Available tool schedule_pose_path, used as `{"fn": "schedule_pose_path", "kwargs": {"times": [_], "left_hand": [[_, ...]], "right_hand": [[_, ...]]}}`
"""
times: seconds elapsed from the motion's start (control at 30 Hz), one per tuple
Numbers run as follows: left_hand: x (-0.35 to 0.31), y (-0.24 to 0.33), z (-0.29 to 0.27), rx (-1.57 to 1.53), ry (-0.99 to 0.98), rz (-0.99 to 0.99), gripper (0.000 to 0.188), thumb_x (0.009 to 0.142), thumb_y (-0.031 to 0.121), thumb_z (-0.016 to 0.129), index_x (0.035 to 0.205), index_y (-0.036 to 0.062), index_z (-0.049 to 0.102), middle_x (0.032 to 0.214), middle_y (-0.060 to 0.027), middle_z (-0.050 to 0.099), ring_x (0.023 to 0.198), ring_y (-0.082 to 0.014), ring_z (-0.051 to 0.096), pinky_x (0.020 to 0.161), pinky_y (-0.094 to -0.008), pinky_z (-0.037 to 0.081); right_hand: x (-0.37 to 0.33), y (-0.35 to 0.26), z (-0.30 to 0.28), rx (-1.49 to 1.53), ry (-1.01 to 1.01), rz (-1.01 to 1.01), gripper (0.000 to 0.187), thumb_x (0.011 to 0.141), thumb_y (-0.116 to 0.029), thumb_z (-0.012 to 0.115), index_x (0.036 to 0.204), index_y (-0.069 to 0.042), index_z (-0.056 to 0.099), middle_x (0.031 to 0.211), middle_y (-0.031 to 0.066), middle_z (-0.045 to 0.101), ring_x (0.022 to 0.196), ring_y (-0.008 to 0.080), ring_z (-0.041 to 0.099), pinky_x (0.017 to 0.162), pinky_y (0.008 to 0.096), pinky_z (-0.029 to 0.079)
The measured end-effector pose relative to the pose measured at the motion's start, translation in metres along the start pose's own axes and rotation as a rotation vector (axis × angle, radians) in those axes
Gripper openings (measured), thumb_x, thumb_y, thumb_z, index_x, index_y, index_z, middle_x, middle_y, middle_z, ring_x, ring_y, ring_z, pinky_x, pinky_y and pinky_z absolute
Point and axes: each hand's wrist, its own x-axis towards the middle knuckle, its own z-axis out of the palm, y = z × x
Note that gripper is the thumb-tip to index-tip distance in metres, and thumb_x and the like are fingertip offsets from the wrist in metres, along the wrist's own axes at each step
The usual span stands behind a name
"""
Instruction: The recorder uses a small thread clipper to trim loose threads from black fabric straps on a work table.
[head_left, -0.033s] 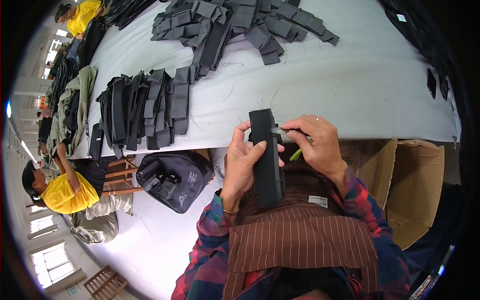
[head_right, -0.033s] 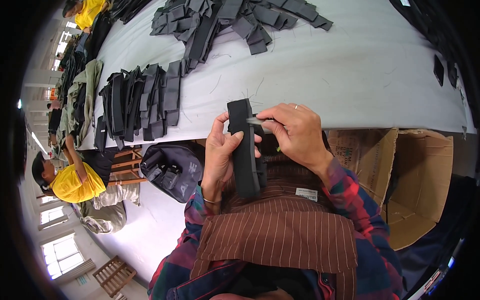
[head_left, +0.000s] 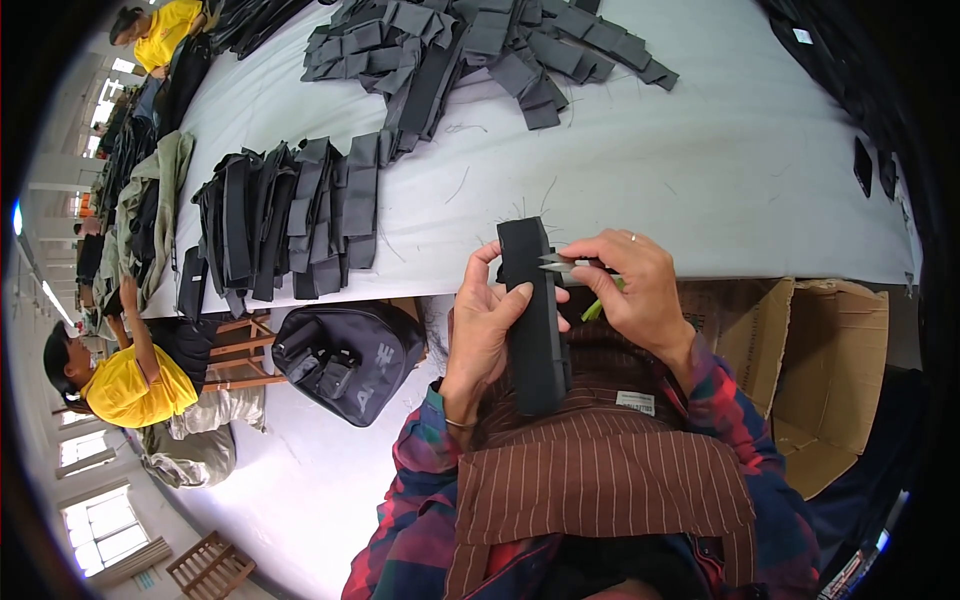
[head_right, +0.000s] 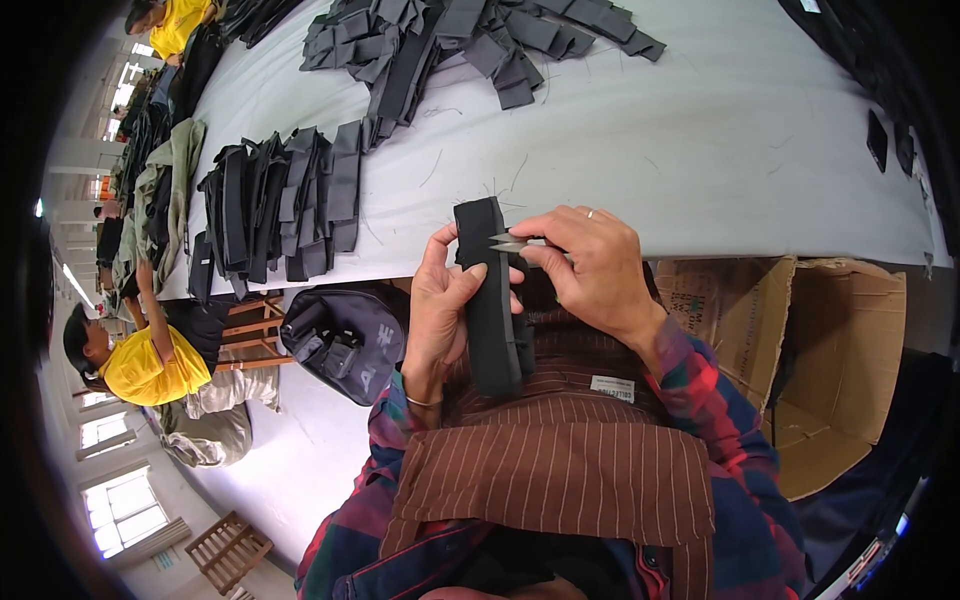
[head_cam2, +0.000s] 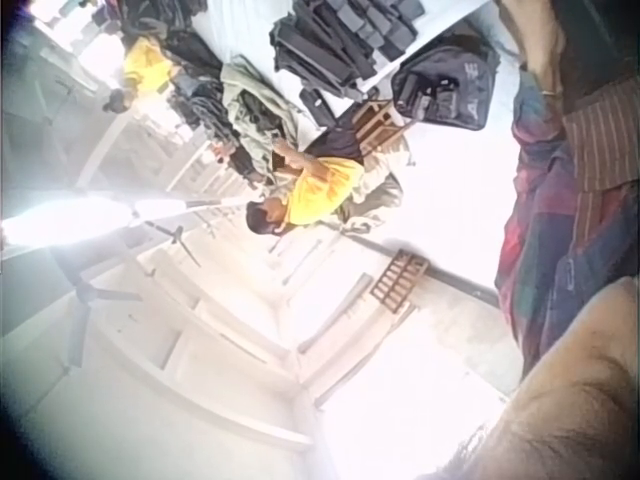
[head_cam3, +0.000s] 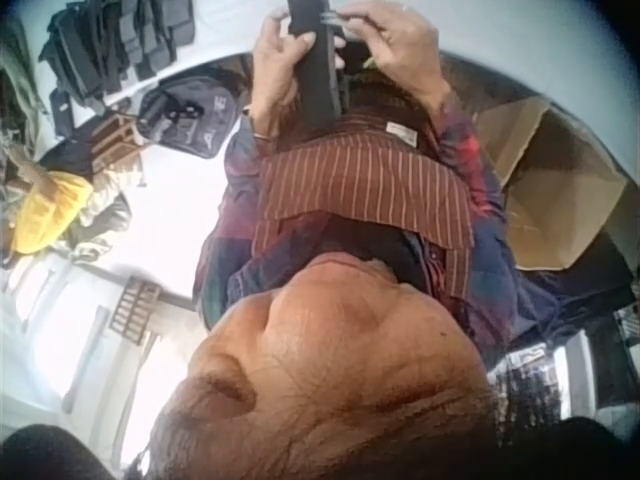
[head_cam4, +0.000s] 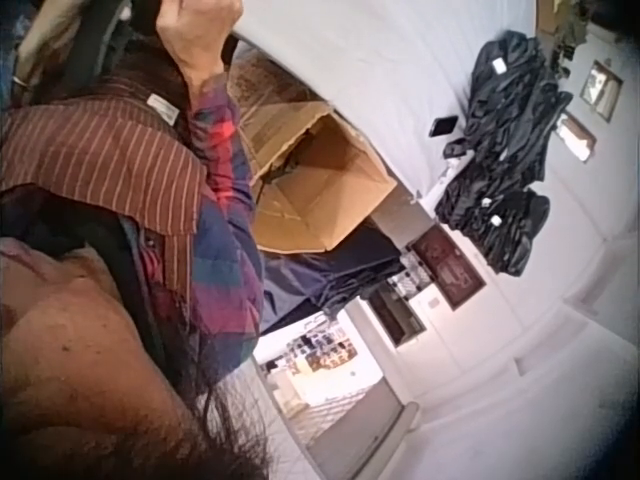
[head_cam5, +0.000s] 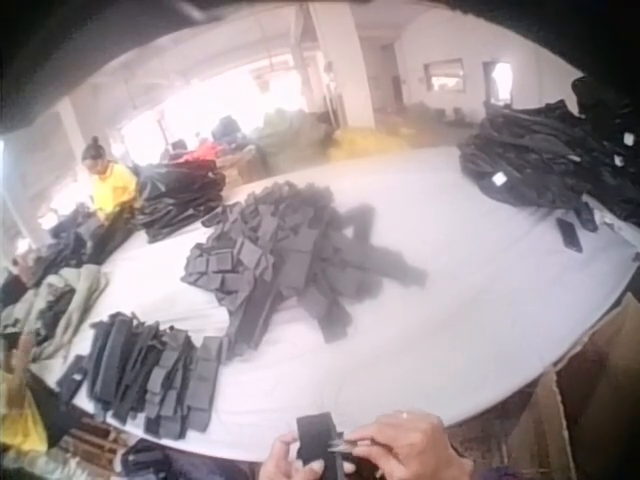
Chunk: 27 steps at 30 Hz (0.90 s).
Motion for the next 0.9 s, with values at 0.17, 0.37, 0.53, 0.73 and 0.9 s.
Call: {"fn": "schedule_pose_path", "kwargs": {"times": [0.17, 0.37, 0.53, 0.73, 0.9], "left_hand": [[0.0, 0.003, 0.005, 0.051, -0.059, 0.005, 0.047, 0.094, 0.0, 0.049, 0.132, 0.0036, 0.022, 0.094, -0.0241, 0.065, 0.068, -0.0283, 0.069, 0.063, -0.0353, 0.06], [-0.003, 0.003, 0.007, 0.127, -0.052, -0.048, 0.047, 0.094, 0.001, 0.048, 0.133, 0.005, 0.022, 0.092, -0.0221, 0.065, 0.069, -0.0268, 0.069, 0.061, -0.0345, 0.06], [-0.004, 0.005, 0.007, 0.15, -0.082, -0.111, 0.045, 0.095, 0.003, 0.049, 0.133, 0.0059, 0.025, 0.089, -0.0208, 0.066, 0.066, -0.025, 0.068, 0.057, -0.0322, 0.059], [-0.006, 0.007, 0.006, 0.204, -0.068, -0.129, 0.048, 0.095, 0.005, 0.051, 0.136, 0.0055, 0.027, 0.087, -0.0194, 0.066, 0.062, -0.0224, 0.067, 0.054, -0.0308, 0.057], [-0.005, 0.007, 0.009, 0.217, -0.055, -0.135, 0.05, 0.093, 0.005, 0.053, 0.137, 0.0045, 0.029, 0.084, -0.0206, 0.067, 0.059, -0.0232, 0.067, 0.052, -0.0295, 0.055]], "right_hand": [[0.002, -0.007, 0.005, -0.056, -0.045, -0.143, 0.015, 0.076, -0.005, 0.067, 0.091, -0.011, 0.067, 0.07, 0.002, 0.061, 0.063, 0.0219, 0.056, 0.059, 0.0327, 0.039], [0.003, -0.007, 0.009, -0.17, -0.088, -0.16, 0.014, 0.075, -0.013, 0.07, 0.089, -0.013, 0.066, 0.071, 0.003, 0.061, 0.065, 0.0223, 0.057, 0.059, 0.0343, 0.041], [0.01, -0.004, 0.001, -0.134, 0.013, -0.105, 0.012, 0.076, -0.013, 0.069, 0.088, -0.012, 0.066, 0.071, 0.0039, 0.06, 0.065, 0.0231, 0.057, 0.059, 0.0346, 0.041], [0.015, 0.001, -0.003, -0.145, 0.027, -0.095, 0.014, 0.077, -0.008, 0.068, 0.091, -0.008, 0.067, 0.071, 0.0057, 0.061, 0.064, 0.0247, 0.055, 0.059, 0.0349, 0.041], [0.013, 0.005, 0.001, -0.115, 0.056, -0.098, 0.015, 0.077, -0.008, 0.068, 0.092, -0.008, 0.067, 0.072, 0.0061, 0.061, 0.065, 0.0249, 0.055, 0.06, 0.035, 0.041]]}}
